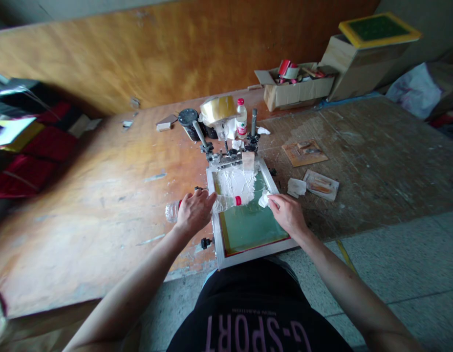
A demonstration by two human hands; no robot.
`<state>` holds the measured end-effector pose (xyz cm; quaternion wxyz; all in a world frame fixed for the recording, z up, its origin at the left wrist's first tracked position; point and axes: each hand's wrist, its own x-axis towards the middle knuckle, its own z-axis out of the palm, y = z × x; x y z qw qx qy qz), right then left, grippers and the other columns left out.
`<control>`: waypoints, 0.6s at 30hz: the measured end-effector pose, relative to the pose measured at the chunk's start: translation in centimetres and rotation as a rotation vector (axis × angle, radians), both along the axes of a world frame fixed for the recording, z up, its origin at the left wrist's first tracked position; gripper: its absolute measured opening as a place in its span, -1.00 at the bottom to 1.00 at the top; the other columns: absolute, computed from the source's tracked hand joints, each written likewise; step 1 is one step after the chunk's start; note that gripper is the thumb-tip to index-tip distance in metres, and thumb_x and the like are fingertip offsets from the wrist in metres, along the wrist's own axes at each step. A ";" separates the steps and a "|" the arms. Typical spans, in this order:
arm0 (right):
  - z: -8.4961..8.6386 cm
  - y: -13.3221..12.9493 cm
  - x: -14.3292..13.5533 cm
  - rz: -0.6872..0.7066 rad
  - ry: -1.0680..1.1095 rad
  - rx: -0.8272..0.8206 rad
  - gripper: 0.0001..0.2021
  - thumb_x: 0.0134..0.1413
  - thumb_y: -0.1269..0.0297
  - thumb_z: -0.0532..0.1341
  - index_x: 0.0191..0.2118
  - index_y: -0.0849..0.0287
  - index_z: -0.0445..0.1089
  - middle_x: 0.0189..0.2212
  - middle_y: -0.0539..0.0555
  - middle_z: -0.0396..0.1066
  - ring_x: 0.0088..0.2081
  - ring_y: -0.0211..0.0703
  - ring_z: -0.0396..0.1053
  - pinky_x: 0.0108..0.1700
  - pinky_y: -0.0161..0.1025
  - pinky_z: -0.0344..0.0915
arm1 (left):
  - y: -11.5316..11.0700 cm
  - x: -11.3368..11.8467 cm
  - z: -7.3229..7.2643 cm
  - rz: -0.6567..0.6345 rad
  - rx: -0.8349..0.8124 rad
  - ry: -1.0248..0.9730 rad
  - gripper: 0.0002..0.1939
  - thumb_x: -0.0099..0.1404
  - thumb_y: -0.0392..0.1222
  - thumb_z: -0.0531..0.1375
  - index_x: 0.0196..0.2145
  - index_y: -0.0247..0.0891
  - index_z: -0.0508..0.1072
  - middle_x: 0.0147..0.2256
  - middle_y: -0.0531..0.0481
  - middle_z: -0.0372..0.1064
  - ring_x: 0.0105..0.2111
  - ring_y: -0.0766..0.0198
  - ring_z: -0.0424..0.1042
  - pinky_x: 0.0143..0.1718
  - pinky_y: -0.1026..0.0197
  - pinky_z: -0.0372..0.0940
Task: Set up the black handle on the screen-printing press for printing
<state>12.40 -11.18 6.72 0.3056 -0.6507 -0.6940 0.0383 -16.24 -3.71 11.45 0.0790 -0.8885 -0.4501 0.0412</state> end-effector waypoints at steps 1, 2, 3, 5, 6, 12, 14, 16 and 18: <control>-0.1 0.1 -0.1 0.002 -0.019 0.004 -0.85 0.18 0.36 0.17 -0.24 0.15 0.50 -0.24 0.10 0.55 -0.22 -0.11 0.48 -0.12 -0.24 0.33 | 0.0 -0.1 -0.1 0.002 0.000 -0.004 -0.65 0.20 -0.32 0.08 -0.04 -0.17 0.37 -0.22 -0.17 0.40 -0.12 -0.04 0.32 -0.25 0.02 0.18; -0.1 0.2 -0.2 0.001 -0.038 0.007 -0.86 0.19 0.33 0.17 -0.26 0.14 0.50 -0.25 0.09 0.54 -0.22 -0.12 0.47 -0.12 -0.25 0.32 | 0.1 -0.1 -0.1 0.005 -0.003 -0.008 -0.65 0.20 -0.31 0.08 -0.04 -0.17 0.37 -0.21 -0.17 0.40 -0.12 -0.03 0.32 -0.25 0.02 0.18; -0.2 0.3 -0.3 -0.001 -0.061 0.009 -0.87 0.20 0.32 0.17 -0.28 0.14 0.49 -0.27 0.08 0.54 -0.23 -0.13 0.46 -0.13 -0.26 0.30 | 0.1 -0.2 -0.1 0.010 -0.007 -0.013 -0.64 0.20 -0.31 0.08 -0.04 -0.16 0.37 -0.21 -0.17 0.40 -0.12 -0.03 0.33 -0.24 0.03 0.18; -0.4 0.5 -0.5 -0.006 -0.120 0.010 -0.85 0.22 0.35 0.15 -0.30 0.13 0.47 -0.29 0.06 0.53 -0.23 -0.15 0.43 -0.16 -0.28 0.27 | 0.1 -0.3 -0.2 0.026 -0.023 -0.028 -0.63 0.20 -0.29 0.09 -0.02 -0.16 0.37 -0.21 -0.17 0.41 -0.11 -0.03 0.33 -0.24 0.03 0.18; -0.4 0.7 -0.6 -0.009 -0.154 0.009 -0.84 0.23 0.38 0.12 -0.29 0.13 0.46 -0.30 0.06 0.53 -0.24 -0.15 0.42 -0.17 -0.29 0.25 | 0.1 -0.4 -0.2 0.035 -0.031 -0.040 -0.62 0.20 -0.29 0.09 -0.01 -0.15 0.36 -0.21 -0.17 0.41 -0.11 -0.03 0.33 -0.23 0.03 0.19; -0.3 1.7 -1.5 0.012 -0.318 0.013 -0.77 0.21 0.51 0.06 -0.20 0.16 0.43 -0.42 0.05 0.47 -0.35 -0.17 0.35 -0.30 -0.30 0.15 | 0.2 -1.3 -0.7 0.106 -0.058 -0.162 -0.59 0.20 -0.21 0.12 0.03 -0.10 0.36 -0.23 -0.13 0.44 -0.14 -0.03 0.36 -0.20 0.03 0.24; -0.2 1.9 -2.0 0.049 -0.343 0.005 -0.77 0.20 0.54 0.05 -0.24 0.17 0.43 -0.46 0.05 0.45 -0.36 -0.16 0.34 -0.30 -0.29 0.15 | 0.5 -1.9 -1.3 0.120 -0.081 -0.273 -0.57 0.18 -0.18 0.16 0.04 -0.10 0.37 -0.22 -0.11 0.45 -0.13 -0.01 0.38 -0.18 0.06 0.26; -0.2 2.0 -2.6 0.113 -0.341 -0.025 -0.76 0.18 0.57 0.05 -0.29 0.19 0.43 -0.47 0.07 0.44 -0.34 -0.14 0.33 -0.29 -0.27 0.17 | 1.0 -2.9 -2.3 0.161 -0.107 -0.440 -0.51 0.12 -0.15 0.22 0.04 -0.12 0.36 -0.19 -0.09 0.46 -0.12 0.01 0.40 -0.15 0.08 0.29; -0.4 1.8 -3.0 0.200 -0.301 -0.068 -0.78 0.17 0.57 0.08 -0.33 0.19 0.43 -0.45 0.08 0.45 -0.31 -0.12 0.34 -0.27 -0.26 0.20 | 1.6 -4.1 -3.5 0.254 -0.152 -0.653 -0.45 0.06 -0.10 0.28 0.04 -0.13 0.36 -0.20 -0.05 0.46 -0.18 0.05 0.44 -0.17 0.10 0.32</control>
